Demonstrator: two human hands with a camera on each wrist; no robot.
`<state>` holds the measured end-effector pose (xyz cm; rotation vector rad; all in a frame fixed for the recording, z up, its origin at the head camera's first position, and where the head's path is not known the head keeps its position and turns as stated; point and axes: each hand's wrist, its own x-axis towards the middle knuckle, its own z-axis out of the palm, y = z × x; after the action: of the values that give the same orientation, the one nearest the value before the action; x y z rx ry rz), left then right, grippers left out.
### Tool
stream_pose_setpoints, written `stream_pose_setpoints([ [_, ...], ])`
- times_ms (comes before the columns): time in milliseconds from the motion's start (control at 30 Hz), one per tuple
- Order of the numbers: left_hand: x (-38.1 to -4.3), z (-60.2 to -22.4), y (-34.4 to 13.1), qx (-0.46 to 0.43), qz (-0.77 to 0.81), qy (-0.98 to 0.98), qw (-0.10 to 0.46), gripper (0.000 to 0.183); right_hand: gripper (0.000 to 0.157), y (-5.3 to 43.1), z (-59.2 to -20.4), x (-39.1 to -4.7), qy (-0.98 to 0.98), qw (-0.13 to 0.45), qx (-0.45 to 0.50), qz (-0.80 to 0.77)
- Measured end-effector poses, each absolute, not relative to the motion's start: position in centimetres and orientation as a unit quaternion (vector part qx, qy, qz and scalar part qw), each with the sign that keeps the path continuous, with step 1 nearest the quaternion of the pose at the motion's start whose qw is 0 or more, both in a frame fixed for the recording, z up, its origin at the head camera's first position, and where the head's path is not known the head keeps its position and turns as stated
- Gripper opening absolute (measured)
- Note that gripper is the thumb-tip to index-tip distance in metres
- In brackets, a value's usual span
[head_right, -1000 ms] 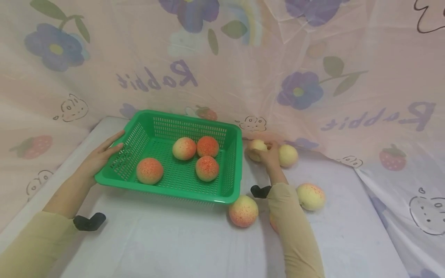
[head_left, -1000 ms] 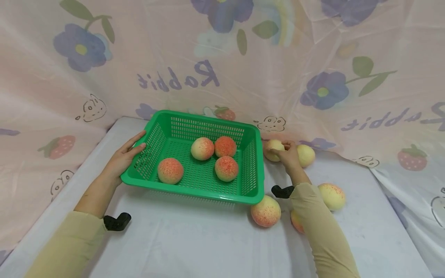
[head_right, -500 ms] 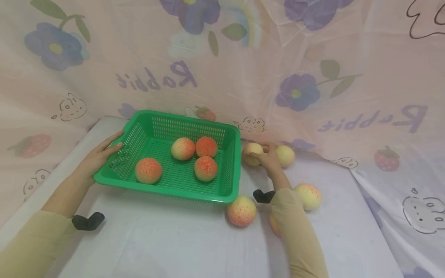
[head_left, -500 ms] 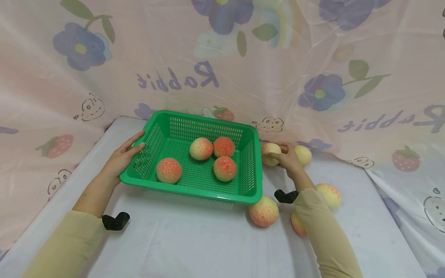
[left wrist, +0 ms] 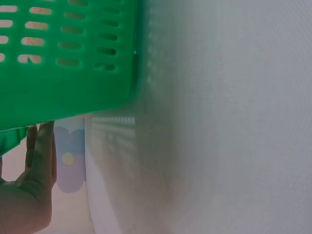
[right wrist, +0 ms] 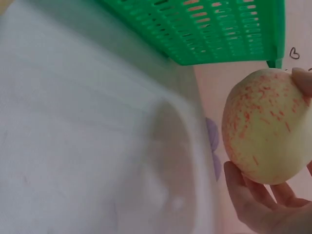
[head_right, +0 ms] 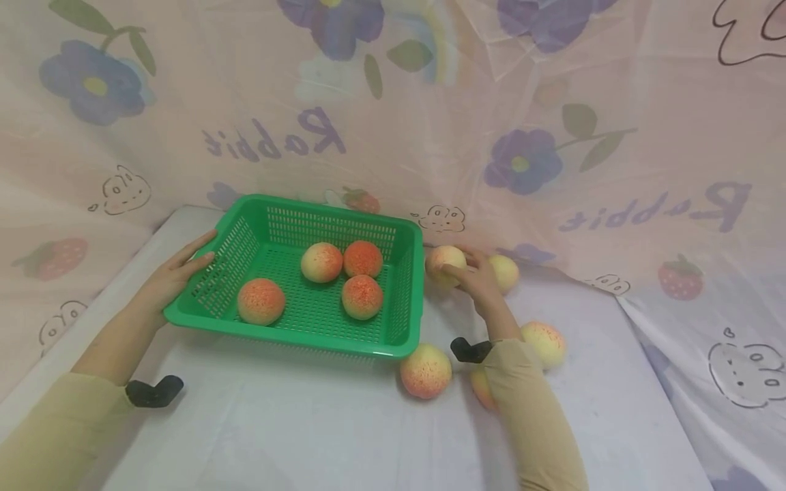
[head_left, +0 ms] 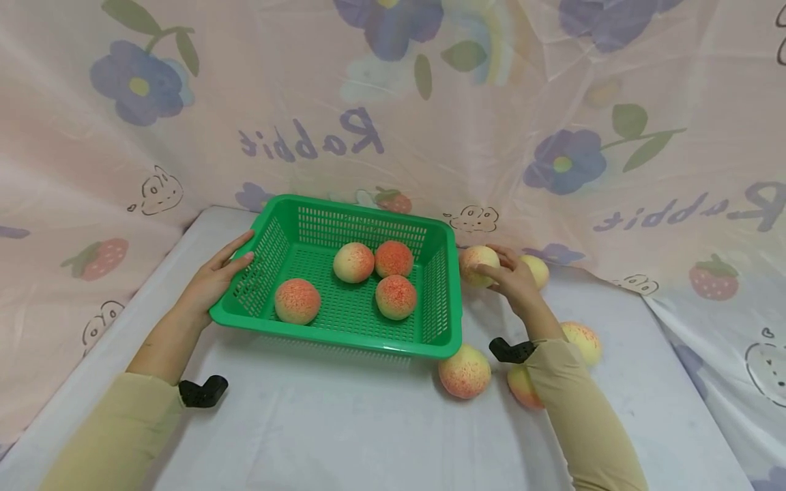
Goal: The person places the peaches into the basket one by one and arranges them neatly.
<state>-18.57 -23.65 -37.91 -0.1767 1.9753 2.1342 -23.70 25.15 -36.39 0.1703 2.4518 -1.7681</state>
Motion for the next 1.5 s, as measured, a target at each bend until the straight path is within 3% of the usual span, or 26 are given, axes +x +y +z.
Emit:
stream_pose_setpoints([
  [533, -18.5, -37.9, -23.7, -0.055, 0.728, 0.674, 0.111, 0.061, 0.054, 24.0, -33.8, -23.0, 0.766, 0.027, 0.065, -0.639],
  [1500, -18.5, -37.9, -23.5, -0.057, 0.730, 0.673, 0.106, 0.059, 0.056, 19.3, -31.1, -24.2, 0.746, 0.052, 0.004, -0.663],
])
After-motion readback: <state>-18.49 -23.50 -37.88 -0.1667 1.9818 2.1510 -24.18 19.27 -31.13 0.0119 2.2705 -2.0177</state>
